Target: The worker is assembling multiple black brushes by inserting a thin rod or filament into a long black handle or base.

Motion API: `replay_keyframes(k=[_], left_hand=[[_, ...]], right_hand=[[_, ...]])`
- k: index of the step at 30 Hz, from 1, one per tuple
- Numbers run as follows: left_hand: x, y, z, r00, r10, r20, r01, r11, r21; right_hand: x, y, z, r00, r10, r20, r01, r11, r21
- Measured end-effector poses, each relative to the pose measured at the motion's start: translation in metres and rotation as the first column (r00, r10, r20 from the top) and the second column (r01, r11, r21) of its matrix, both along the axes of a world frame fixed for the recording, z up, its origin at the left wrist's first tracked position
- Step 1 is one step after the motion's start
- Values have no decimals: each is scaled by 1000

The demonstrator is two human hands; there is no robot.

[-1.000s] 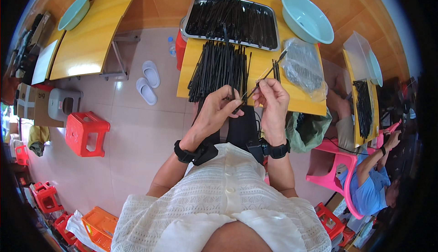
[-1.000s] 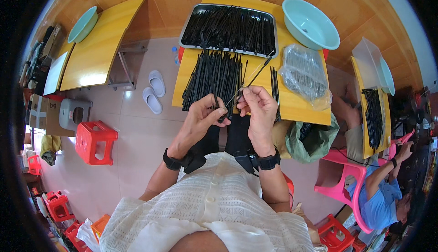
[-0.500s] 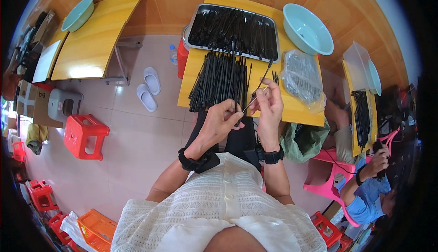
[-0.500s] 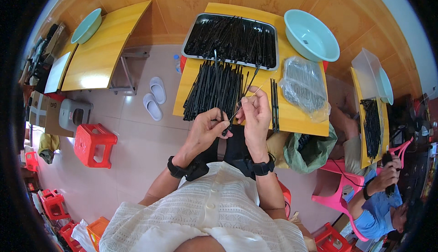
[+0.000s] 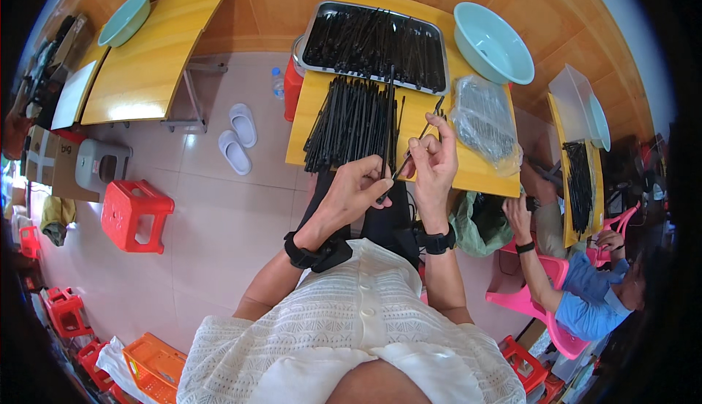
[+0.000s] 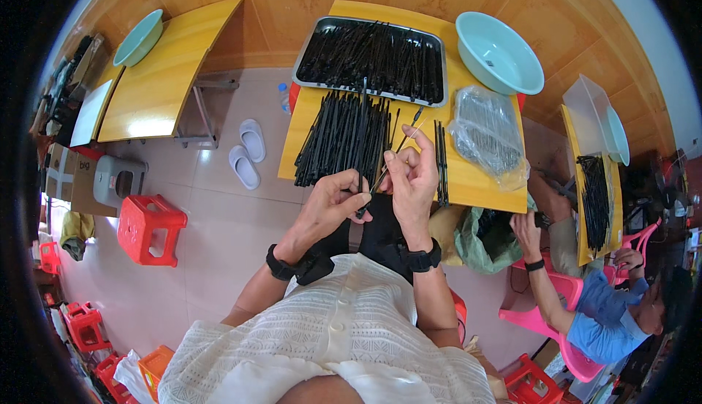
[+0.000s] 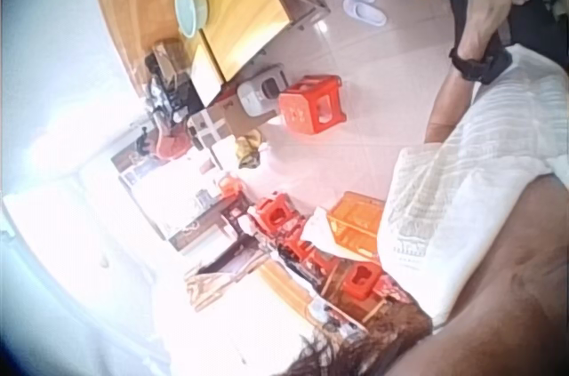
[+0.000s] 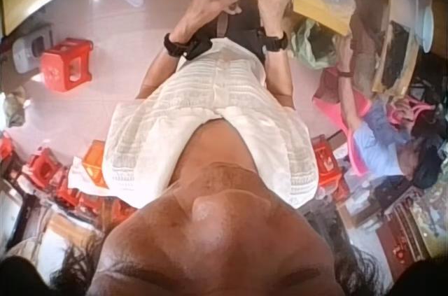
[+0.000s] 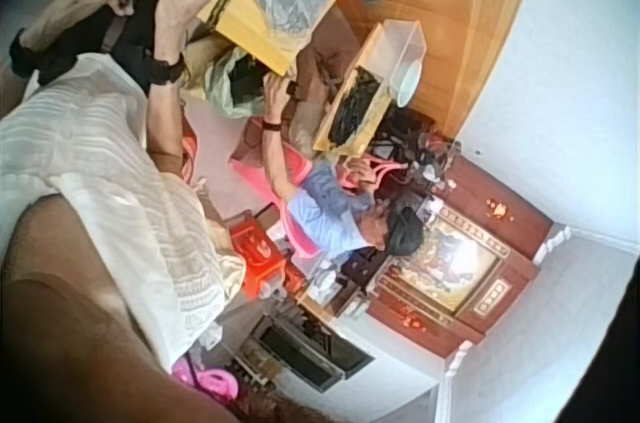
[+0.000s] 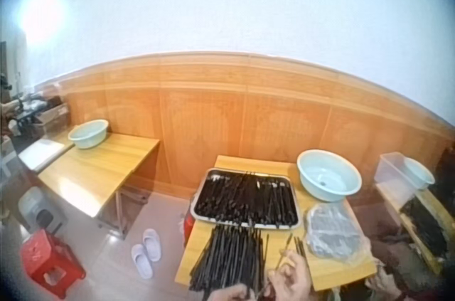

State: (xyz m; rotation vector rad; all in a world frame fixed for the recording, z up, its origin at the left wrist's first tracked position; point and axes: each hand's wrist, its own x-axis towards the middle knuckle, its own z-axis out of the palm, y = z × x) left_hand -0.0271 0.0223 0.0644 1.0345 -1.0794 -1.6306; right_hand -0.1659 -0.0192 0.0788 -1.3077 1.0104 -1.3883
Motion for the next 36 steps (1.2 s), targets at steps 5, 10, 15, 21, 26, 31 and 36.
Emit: replay_keyframes(k=[5,10,15,21,26,31,36], left_hand=[[0,0,-1,998,11,64,-7,998,-55],[-5,-2,-8,995,71,-76,-77,993,-86],[-7,-4,-8,983,125,-135,-135,989,-68],[-10,-4,-14,979,162,-127,-172,983,-70],[-15,-3,-13,988,150,49,-142,981,-132],[-16,-4,-15,965,220,140,-188,959,-211],[-8,-12,-24,937,313,-155,-330,939,-100]], right_hand=[[-2,0,-3,999,29,20,-29,999,14],[-3,2,-3,997,62,-35,-62,998,4],[-1,5,-4,994,81,-70,-79,997,26],[2,6,1,994,65,-93,-59,996,70],[0,0,-6,976,63,-208,-55,998,42],[7,2,-4,987,-26,-160,31,999,30],[-1,20,-1,928,37,-371,2,995,104]])
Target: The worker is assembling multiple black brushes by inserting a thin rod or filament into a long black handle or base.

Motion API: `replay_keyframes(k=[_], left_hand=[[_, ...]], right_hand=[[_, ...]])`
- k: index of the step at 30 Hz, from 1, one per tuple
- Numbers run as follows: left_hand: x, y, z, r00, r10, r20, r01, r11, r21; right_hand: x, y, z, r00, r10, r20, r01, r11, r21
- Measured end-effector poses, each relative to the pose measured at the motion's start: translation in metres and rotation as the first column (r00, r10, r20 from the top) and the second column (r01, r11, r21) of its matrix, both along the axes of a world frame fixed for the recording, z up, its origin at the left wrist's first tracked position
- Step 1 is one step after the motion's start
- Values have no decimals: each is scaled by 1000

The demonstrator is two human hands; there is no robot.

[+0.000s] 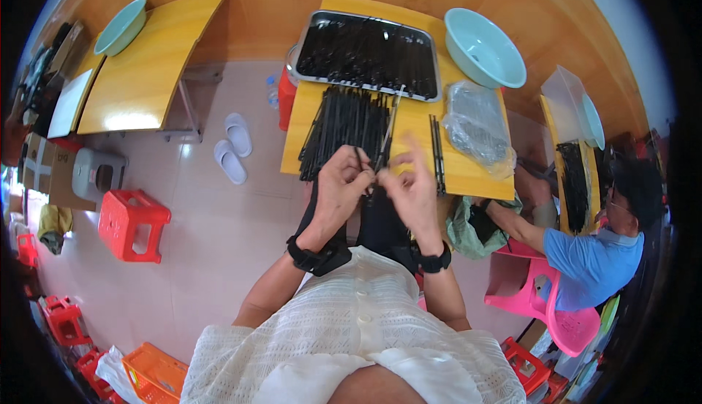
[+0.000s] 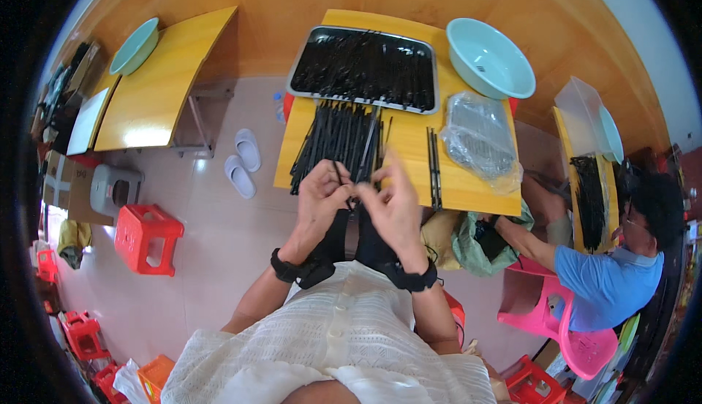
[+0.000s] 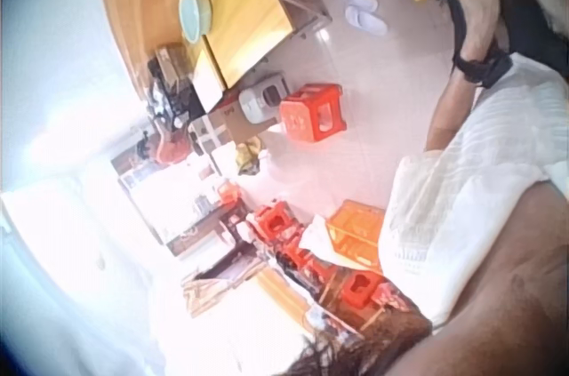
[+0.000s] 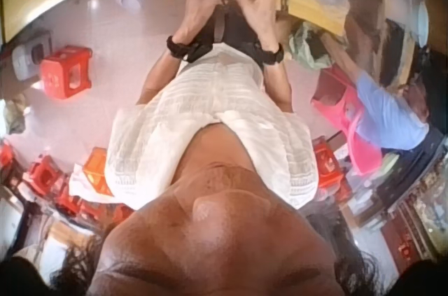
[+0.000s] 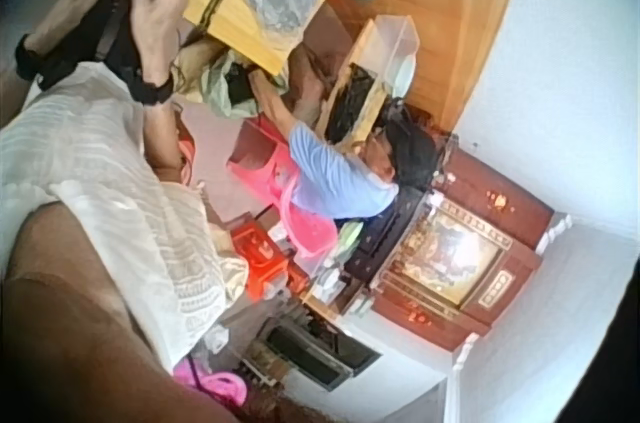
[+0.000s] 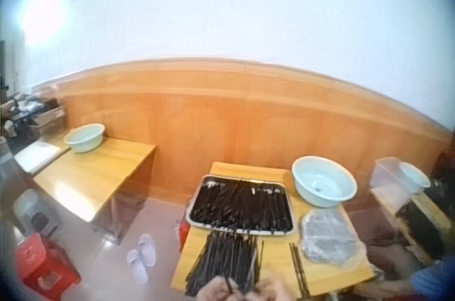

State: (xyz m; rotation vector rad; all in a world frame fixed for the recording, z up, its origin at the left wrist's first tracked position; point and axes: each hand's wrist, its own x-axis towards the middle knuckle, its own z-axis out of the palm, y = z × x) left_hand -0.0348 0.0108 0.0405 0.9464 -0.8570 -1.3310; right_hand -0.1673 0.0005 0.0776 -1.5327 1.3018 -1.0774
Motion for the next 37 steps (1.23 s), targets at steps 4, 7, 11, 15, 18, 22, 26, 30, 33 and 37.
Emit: replay_keyframes(k=[4,7,11,15,18,22,26,30,33,37], left_hand=[[-8,1,1,999,-25,-23,25,1000,-6],[-14,0,-5,984,-110,142,122,990,-73],[-7,12,12,903,-229,362,250,968,-10],[42,33,14,805,-413,426,384,910,156],[114,59,-1,693,-472,545,429,877,214],[186,104,22,856,-58,514,-117,946,302],[212,129,42,812,182,554,-383,883,271],[225,159,15,880,78,469,-282,880,382],[217,186,-13,926,-116,360,-133,791,598],[200,224,-58,957,-287,39,167,657,735]], right_hand=[[-3,20,-6,930,174,-324,-204,977,-62],[-7,26,-6,928,18,-372,-154,928,-340],[-35,31,-17,835,55,-547,-68,998,-3],[-75,26,-24,853,-86,-515,1,987,-164],[-102,23,-24,766,-205,-609,220,974,-51],[-125,16,-49,693,-324,-644,200,944,-260],[-127,5,-61,620,-408,-671,188,907,-377],[-124,-8,-75,542,-433,-720,181,897,-403],[-117,-12,-75,464,-405,-788,170,913,-370],[-110,2,-67,444,-401,-801,208,916,-342]])
